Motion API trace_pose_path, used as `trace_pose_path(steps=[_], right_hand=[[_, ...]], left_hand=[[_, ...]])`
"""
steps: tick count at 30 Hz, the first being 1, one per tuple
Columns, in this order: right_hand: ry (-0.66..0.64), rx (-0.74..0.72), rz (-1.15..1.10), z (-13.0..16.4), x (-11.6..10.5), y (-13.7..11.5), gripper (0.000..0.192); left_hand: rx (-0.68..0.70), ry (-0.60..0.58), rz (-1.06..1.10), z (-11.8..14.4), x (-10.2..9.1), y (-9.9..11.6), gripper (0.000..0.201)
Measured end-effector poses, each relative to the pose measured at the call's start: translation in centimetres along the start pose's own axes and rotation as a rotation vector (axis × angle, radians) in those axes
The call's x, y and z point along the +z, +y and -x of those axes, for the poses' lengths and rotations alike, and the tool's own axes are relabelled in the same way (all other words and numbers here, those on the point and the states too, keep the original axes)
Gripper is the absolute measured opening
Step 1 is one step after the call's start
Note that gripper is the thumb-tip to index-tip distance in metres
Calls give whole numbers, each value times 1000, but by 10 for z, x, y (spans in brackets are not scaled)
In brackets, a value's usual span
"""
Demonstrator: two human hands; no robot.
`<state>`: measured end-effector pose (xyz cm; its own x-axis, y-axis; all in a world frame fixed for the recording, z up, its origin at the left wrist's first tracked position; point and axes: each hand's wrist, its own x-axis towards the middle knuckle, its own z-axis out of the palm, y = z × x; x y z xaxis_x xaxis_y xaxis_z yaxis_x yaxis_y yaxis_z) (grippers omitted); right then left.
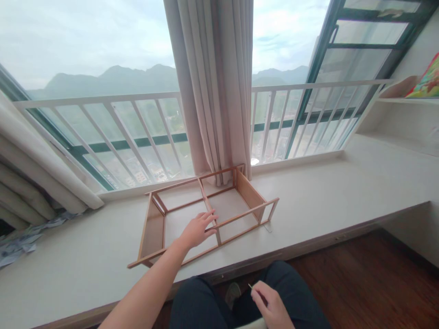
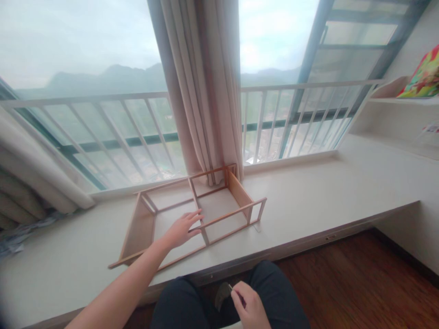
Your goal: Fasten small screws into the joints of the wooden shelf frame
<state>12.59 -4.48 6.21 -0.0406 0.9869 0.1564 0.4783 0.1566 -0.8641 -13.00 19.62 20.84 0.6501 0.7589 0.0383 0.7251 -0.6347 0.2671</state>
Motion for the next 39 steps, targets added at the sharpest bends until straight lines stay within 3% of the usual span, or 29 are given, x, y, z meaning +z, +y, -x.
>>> trace_pose_path(steps=[6, 15, 21, 30, 39], right_hand=[[-76, 15, -8, -25, -4, -37, 41], [-1, -72, 65, -117, 14, -84, 35], [9, 25, 163, -162, 29, -97, 32], [16, 39, 249, -169, 41, -95, 31], [42, 40, 284, -176, 42, -89, 31]], left_hand=[[1, 63, 163, 2, 13, -6, 42], [4, 107, 228, 1, 26, -15, 46], [1, 111, 251, 0, 28, -16, 49], [-48, 86, 243, 1, 21, -6, 47], [-26, 119, 223, 2, 28, -12, 46]])
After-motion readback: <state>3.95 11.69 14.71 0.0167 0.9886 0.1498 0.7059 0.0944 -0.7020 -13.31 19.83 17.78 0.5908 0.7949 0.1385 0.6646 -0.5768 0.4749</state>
